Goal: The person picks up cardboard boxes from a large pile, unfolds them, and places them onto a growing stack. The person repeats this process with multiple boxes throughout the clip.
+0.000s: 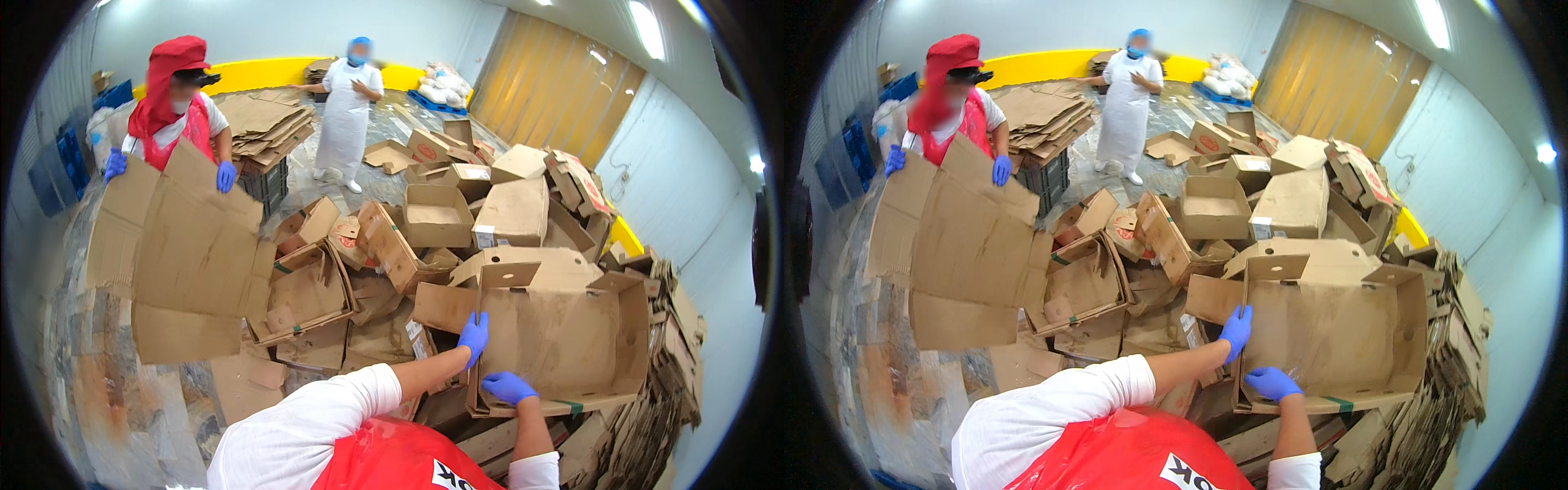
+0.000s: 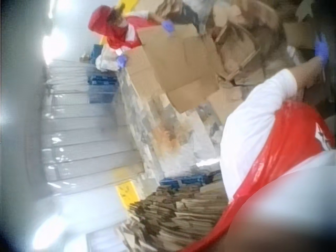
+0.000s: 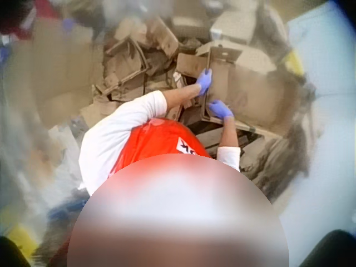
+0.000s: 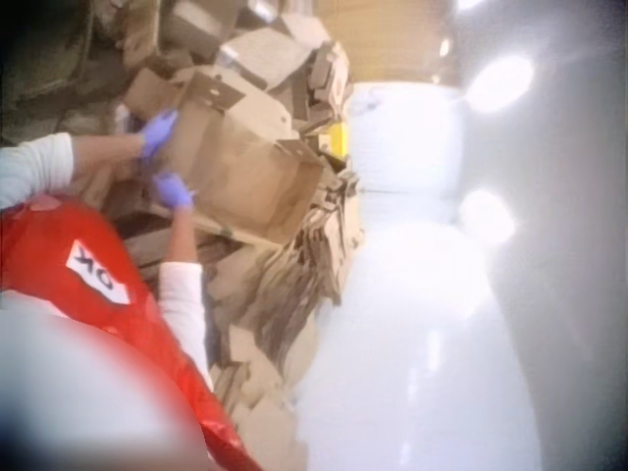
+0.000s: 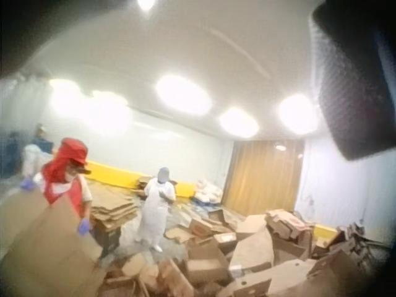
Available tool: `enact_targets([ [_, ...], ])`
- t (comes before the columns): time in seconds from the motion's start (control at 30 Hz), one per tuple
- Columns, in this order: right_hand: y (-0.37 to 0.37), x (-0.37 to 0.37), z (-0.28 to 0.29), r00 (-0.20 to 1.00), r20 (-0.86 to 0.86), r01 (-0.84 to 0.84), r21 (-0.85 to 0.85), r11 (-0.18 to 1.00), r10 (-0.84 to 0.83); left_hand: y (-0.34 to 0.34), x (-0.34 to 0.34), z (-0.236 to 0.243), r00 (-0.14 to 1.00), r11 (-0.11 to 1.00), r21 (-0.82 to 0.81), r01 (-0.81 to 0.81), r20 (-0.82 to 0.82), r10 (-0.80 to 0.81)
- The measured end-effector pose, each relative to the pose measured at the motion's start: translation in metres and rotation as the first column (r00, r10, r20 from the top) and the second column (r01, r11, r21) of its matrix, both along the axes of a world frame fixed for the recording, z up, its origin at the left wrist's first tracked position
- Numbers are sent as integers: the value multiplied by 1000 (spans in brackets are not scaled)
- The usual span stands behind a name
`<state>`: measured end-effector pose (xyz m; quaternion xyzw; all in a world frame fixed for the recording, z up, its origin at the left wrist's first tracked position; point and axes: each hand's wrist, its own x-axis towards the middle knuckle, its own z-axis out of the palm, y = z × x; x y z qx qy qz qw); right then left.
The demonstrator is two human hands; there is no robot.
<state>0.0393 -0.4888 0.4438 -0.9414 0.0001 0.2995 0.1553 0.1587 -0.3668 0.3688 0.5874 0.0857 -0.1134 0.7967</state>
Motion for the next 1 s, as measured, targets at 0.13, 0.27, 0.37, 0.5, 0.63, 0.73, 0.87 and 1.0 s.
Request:
enact_targets([
  [0.13,-9,9,-43,983,-78,-182,-229,956,169,-6,-1,9,998,998,-17,-55,-22,55],
  [0.27,-16,11,-56,963,-110,-265,-256,930,245,-15,4,2,995,995,28,-99,7,98],
  [0.37,-10,10,-52,971,-93,-235,-214,948,219,-14,4,3,996,996,0,-86,23,86],
  [0.5,-10,6,-52,987,-34,-159,-165,973,155,-11,0,23,990,998,-38,-58,126,62],
  [0.63,-21,6,-60,981,142,-123,-58,991,130,1,2,61,972,996,-91,-2,232,23],
  [0.73,-21,10,-53,980,161,-123,3,992,121,15,1,90,981,979,-151,135,160,-110],
  [0.87,-24,17,-59,980,175,-95,-17,995,97,12,11,88,978,979,-160,126,185,-96],
  [1.0,-17,15,-57,981,172,-87,-23,996,90,10,14,77,986,971,-215,102,150,-71],
])
